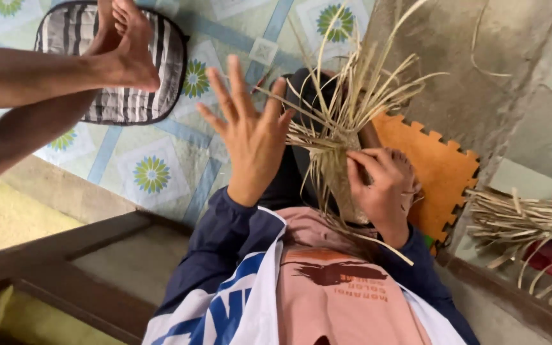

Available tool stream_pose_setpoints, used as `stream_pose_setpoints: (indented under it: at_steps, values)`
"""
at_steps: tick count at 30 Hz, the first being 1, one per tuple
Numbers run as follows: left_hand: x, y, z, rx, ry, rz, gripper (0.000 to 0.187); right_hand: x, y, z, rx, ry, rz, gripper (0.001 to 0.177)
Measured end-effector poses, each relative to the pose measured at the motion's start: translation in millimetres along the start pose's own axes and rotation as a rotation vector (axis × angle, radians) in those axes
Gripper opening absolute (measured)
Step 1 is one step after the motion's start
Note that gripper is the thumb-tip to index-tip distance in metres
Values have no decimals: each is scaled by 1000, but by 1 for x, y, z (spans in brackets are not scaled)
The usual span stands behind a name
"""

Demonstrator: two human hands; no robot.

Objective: Weaving a hat from dried straw strands by hand while sitting on a cushion on the floor.

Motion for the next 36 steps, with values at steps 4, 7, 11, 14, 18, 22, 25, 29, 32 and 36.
stream_pose_setpoints:
  at_steps: [4, 7, 11, 14, 18, 22, 25, 29, 32, 36]
  values:
    - [-11, -6, 60, 637, -254, 187, 81, -2, 7, -3, 68, -60, -54, 24]
    - [1, 14, 44, 491, -224, 189, 106, 1, 4, -1, 37, -11, -22, 24]
    - [14, 16, 31, 117, 357, 130, 111, -1, 11, -5, 33, -39, -59, 21]
    - [-9, 28, 8, 62, 392, -58, 63, -2, 11, -8, -7, -13, -59, 18]
    - [-47, 30, 21, -44, 317, -232, 24, 6, 11, -6, -23, 7, -50, 17]
    - [-60, 21, 31, -31, 411, -312, 22, 15, 4, -1, -46, -21, -43, 14]
    - [-65, 17, 36, 25, 411, -356, 14, 16, 4, -2, -38, -44, -60, 13]
    - [-66, 19, 29, 45, 417, -426, 6, 4, 14, -14, -10, -172, -126, 11]
    - [-60, 28, 7, 84, 521, -435, 10, -4, 11, -8, 35, -270, -161, 15]
    - [-53, 23, -14, 411, 825, -316, 14, -11, -5, 9, 54, -251, -92, 22]
Point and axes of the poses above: each hand's wrist, its own y-axis away from the middle knuckle, its own z-axis out of the back of the hand, x = y × z, the point moved 4 cm from there along -y, towards the middle knuckle, and after that the axes turned 5 degrees about z, right-handed, at the moved point
